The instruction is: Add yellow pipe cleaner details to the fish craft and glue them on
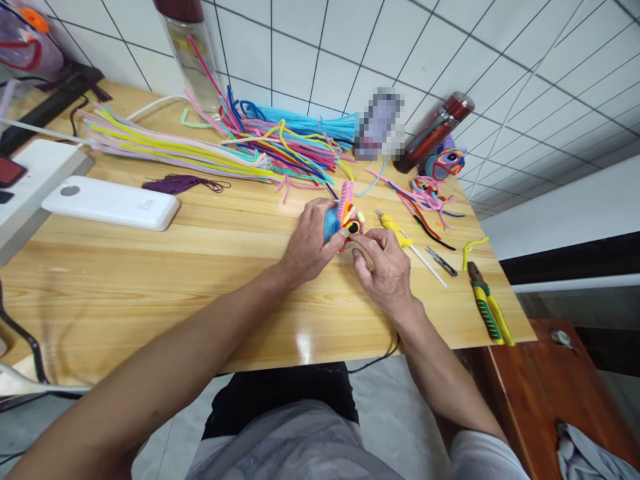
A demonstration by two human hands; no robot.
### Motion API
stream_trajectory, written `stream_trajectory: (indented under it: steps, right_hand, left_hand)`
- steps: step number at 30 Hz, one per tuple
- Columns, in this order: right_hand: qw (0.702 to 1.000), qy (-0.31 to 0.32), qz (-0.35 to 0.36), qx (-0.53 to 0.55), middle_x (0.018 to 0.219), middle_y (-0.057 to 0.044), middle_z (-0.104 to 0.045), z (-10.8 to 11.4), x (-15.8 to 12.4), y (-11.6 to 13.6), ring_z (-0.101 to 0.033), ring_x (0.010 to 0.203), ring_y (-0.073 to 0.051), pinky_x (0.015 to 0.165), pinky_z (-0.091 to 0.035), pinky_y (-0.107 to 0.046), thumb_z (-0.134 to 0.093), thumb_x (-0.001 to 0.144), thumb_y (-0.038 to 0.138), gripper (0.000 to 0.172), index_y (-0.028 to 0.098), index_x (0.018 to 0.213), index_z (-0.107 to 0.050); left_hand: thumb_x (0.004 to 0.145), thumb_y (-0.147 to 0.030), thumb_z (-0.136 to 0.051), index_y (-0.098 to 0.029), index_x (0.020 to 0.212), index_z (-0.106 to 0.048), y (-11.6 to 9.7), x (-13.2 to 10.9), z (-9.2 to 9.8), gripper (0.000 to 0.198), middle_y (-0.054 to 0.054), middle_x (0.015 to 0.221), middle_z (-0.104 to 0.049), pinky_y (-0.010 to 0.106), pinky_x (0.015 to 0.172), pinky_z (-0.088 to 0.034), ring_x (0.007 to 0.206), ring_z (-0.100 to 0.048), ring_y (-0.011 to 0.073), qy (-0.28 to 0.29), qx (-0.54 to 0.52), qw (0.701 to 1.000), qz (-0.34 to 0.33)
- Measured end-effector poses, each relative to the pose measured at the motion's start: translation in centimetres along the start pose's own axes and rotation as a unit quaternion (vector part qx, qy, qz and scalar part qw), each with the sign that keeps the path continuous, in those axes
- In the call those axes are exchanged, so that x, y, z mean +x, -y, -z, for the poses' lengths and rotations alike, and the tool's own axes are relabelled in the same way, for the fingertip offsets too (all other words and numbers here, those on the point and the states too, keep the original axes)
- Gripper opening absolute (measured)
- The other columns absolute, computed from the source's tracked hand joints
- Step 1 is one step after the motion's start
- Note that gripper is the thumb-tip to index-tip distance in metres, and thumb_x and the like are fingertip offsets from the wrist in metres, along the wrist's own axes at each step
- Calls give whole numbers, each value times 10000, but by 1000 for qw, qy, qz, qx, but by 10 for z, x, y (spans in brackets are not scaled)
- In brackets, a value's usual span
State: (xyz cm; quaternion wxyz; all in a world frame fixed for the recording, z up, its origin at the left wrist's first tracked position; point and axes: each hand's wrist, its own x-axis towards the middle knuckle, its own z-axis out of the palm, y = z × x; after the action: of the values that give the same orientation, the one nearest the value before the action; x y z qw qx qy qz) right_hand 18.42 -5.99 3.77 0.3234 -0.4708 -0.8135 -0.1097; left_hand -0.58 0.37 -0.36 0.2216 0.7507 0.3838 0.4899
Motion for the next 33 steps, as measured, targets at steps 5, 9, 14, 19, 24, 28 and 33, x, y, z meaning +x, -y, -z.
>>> stream_trajectory:
  steps: [5, 9, 14, 19, 24, 28, 33]
  right_hand:
    - [1000, -6, -7, 8, 1088, -98, -735, -2, 0, 0, -723, 995, -254, 838, -637, -414, -590, 1029, 172, 320, 261, 1273, -775]
    - [998, -24, -6, 52, 1085, -94, -735, -3, -1, -4, -723, 982, -247, 838, -635, -416, -598, 1024, 155, 317, 256, 1261, -782]
    - [999, -30, -16, 35, 1081, -90, -730, -2, -2, -9, -714, 965, -247, 830, -630, -426, -618, 1018, 175, 301, 262, 1253, -787]
    - [1000, -26, 7, 14, 1092, -98, -733, 0, 0, -7, -713, 957, -244, 812, -616, -406, -620, 1017, 173, 281, 244, 1245, -768]
    - [999, -31, 26, 1, 1090, -102, -733, -1, 2, -4, -712, 927, -236, 780, -609, -379, -604, 1022, 150, 253, 220, 1211, -756]
    - [999, -26, 27, 2, 1108, -100, -732, -1, 1, -5, -713, 932, -232, 798, -609, -376, -611, 1018, 140, 265, 223, 1223, -757]
    - [999, -22, 3, 31, 1104, -94, -722, -2, -1, -9, -716, 978, -244, 815, -614, -392, -618, 1029, 167, 272, 251, 1242, -766]
  left_hand:
    - [1070, -423, -555, -220, 1464, -453, 0, 0, 1, 455, 177, 1490, -571, 524, 1268, -421, 1448, -531, 306, 3, -10, 1000, 2]
    - [1066, -417, -558, -209, 1462, -451, 0, 0, 0, 460, 184, 1495, -572, 518, 1270, -421, 1456, -527, 306, 3, -7, 1000, 3]
    - [1064, -406, -557, -200, 1458, -455, 1, 0, 0, 457, 187, 1487, -575, 512, 1265, -425, 1450, -530, 308, -1, -5, 1000, 0]
    - [1075, -428, -555, -205, 1468, -457, 0, 0, 0, 462, 182, 1496, -566, 507, 1273, -419, 1457, -523, 302, 6, 0, 1000, 6]
    - [1072, -419, -558, -204, 1476, -449, 0, 0, 1, 470, 182, 1503, -562, 512, 1276, -416, 1467, -519, 307, 7, -4, 1000, 1]
    - [1064, -407, -561, -202, 1476, -448, 0, 0, 1, 474, 185, 1505, -564, 515, 1278, -416, 1466, -523, 311, 6, -6, 1000, 4]
    - [1061, -407, -566, -199, 1468, -453, 0, 0, 0, 471, 186, 1492, -573, 503, 1275, -419, 1459, -531, 306, 0, -9, 1000, 2]
